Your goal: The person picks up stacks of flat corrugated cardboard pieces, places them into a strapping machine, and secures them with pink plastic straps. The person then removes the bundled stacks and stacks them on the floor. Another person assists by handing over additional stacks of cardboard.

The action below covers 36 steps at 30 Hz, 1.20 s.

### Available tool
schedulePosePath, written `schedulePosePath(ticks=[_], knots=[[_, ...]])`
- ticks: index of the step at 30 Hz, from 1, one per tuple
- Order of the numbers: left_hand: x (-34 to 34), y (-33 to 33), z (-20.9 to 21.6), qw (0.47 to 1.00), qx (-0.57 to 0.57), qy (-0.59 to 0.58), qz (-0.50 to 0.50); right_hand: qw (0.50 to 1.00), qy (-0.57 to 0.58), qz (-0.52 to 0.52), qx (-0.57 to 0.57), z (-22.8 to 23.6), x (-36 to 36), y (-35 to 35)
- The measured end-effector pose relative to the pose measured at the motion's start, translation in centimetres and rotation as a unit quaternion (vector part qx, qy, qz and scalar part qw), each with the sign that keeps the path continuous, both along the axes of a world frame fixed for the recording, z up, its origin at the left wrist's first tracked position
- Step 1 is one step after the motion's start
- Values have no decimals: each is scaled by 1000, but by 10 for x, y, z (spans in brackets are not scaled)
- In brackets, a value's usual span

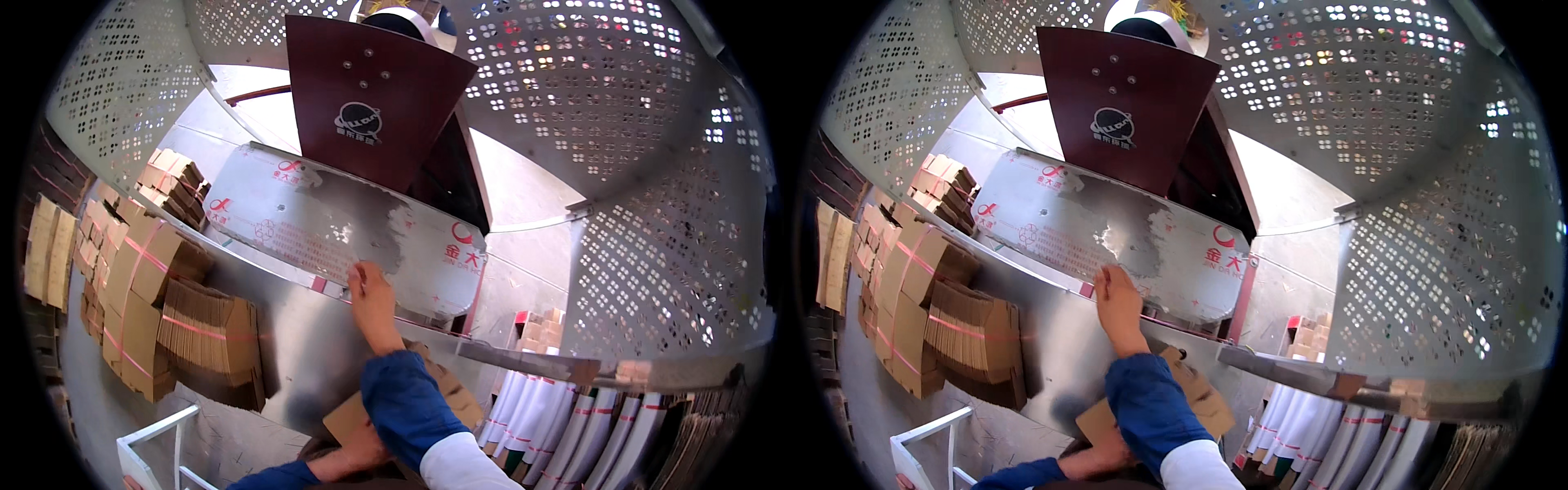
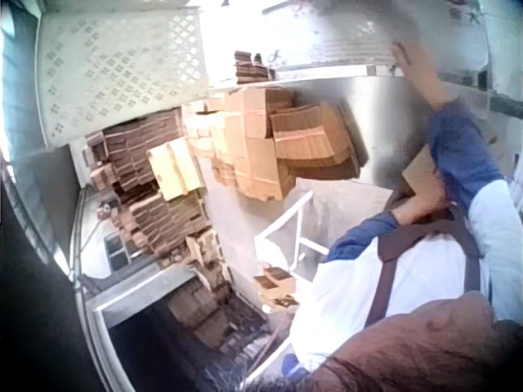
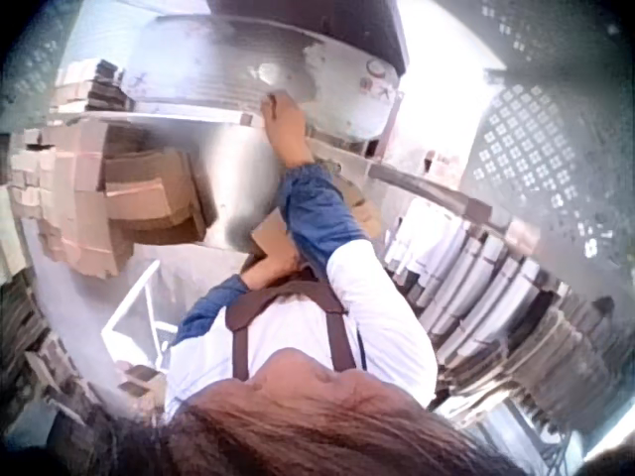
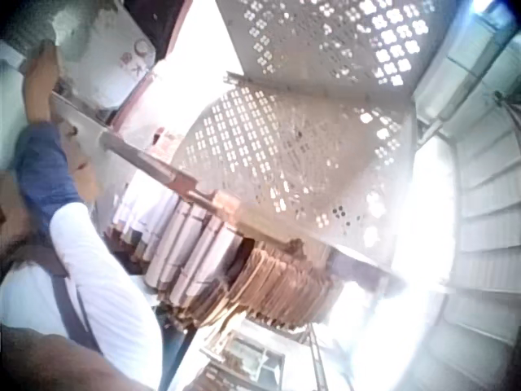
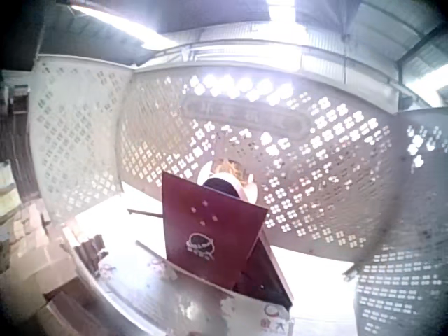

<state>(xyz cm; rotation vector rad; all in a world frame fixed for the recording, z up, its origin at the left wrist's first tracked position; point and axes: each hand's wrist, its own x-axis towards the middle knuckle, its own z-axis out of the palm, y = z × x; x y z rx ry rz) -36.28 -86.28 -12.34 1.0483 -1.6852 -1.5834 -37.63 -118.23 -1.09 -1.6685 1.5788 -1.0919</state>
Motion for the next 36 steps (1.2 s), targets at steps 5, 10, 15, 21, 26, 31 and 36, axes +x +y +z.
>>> schedulePosePath(ticks=[5, 10, 15, 21, 26, 31, 36], knots=[[6, -44, 76, 964, -176, -169, -108, 993, -19, -39, 106, -47, -45, 6], [9, -32, 56, 911, -254, -255, -200, 990, -22, -58, 124, -39, -61, -9], [23, -62, 49, 890, -250, -250, -286, 997, 2, -72, 26, -49, -65, -23], [15, -74, 63, 877, -203, -288, -327, 998, -37, -44, 38, -51, -64, -20], [-14, -83, 105, 840, -155, -386, -348, 979, -153, 31, 131, 13, -99, -2], [-10, -67, 108, 932, -236, -275, 9, 975, 188, 62, 98, 44, -207, 125], [11, -11, 116, 904, 110, -185, 370, 941, 58, -64, 327, 5, -298, 242]])
